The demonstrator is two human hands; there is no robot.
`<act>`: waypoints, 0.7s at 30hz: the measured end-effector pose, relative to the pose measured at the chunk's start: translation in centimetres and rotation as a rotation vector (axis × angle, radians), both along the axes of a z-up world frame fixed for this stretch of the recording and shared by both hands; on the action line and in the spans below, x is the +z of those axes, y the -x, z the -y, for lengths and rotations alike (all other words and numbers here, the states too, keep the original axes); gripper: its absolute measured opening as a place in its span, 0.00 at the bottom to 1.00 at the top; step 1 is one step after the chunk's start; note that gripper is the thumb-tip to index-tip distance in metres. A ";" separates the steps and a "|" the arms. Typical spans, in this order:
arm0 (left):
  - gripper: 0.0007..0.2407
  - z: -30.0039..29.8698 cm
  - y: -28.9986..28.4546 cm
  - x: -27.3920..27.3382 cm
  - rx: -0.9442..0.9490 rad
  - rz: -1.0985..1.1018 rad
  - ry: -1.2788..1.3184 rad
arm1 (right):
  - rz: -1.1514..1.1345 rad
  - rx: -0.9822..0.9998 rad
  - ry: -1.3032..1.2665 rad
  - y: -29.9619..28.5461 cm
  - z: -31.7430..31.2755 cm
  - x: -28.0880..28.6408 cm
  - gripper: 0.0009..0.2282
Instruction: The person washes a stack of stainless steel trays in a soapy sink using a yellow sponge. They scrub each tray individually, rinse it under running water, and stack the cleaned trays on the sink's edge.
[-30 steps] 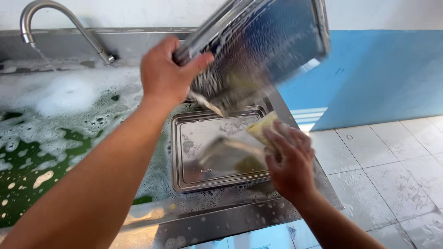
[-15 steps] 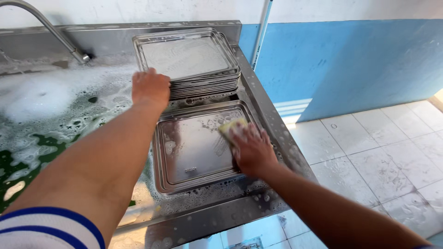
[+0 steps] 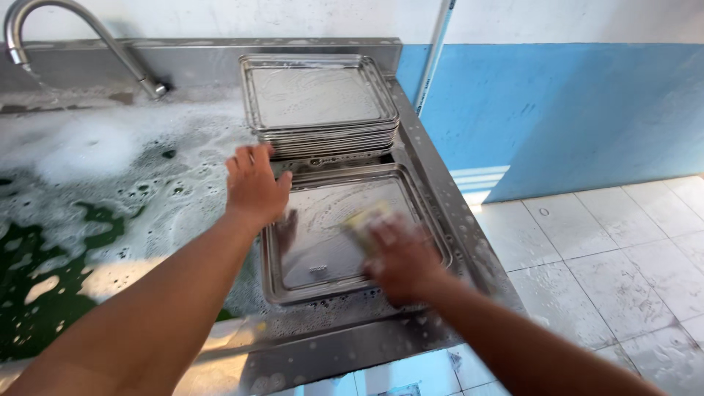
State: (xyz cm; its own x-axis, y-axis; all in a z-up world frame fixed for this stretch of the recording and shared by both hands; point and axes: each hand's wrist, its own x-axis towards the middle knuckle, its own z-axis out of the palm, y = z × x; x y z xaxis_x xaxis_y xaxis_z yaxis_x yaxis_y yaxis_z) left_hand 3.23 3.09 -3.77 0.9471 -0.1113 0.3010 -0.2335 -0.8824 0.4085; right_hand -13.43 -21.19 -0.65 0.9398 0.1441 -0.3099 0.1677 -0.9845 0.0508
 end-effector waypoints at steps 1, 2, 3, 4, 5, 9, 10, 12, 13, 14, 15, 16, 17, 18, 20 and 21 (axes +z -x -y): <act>0.19 -0.5 0.6 -0.5 -0.035 -0.056 -0.022 | 0.011 -0.100 0.022 -1.1 1.5 0.2 0.29; 0.13 -0.8 1.3 -1.1 -0.068 -0.111 -0.036 | 0.040 -0.152 -0.008 -2.6 2.2 0.2 0.30; 0.10 -1.0 2.0 -1.6 -0.101 -0.165 -0.049 | 0.070 -0.204 -0.038 -4.0 2.4 0.1 0.31; 0.10 -1.0 1.9 -1.6 -0.083 -0.169 -0.007 | 0.085 -0.177 -0.048 -5.4 1.8 -0.2 0.30; 0.11 -0.8 1.7 -1.4 -0.066 -0.173 0.036 | 0.101 -0.150 -0.059 -6.9 0.4 -0.6 0.29; 0.21 -0.6 1.3 -1.5 0.039 -0.148 0.149 | 0.154 0.176 -0.097 -6.8 -7.8 -2.1 0.26; 0.21 -0.4 1.1 -1.7 0.091 -0.223 0.160 | 0.134 0.260 -0.178 -5.3 -9.1 -2.3 0.25; 0.23 -0.3 1.1 -2.3 0.203 -0.370 0.185 | 0.040 0.191 -0.194 -2.0 -9.4 -2.3 0.24; 0.24 -0.4 1.4 -2.6 0.173 -0.352 0.151 | -0.007 0.159 -0.199 -0.5 -8.9 -2.2 0.24; 0.25 -0.6 1.5 -2.7 0.150 -0.332 0.117 | 0.063 0.127 -0.144 -0.1 -7.6 -1.7 0.24; 0.26 -0.8 1.8 -2.7 0.127 -0.312 0.082 | 0.132 0.095 -0.090 -0.1 -5.4 -1.1 0.26; 0.26 -0.9 2.4 -2.9 0.147 -0.354 0.133 | 0.223 -0.026 -0.011 -0.8 -3.0 -0.7 0.25; 0.27 -0.8 3.1 -3.1 0.167 -0.395 0.185 | 0.187 -0.419 -0.149 -1.9 -0.8 -0.4 0.18; 0.27 -0.4 3.5 -2.8 0.182 -0.432 0.236 | 0.298 -0.481 -0.127 -2.9 1.5 0.0 0.17; 0.27 0.3 4.2 -1.7 0.254 -0.509 0.294 | 0.321 -0.646 -0.260 -5.3 3.8 0.1 0.20; 0.28 0.4 4.5 -1.2 0.290 -0.548 0.323 | 0.308 -0.642 -0.294 -6.5 4.6 0.1 0.20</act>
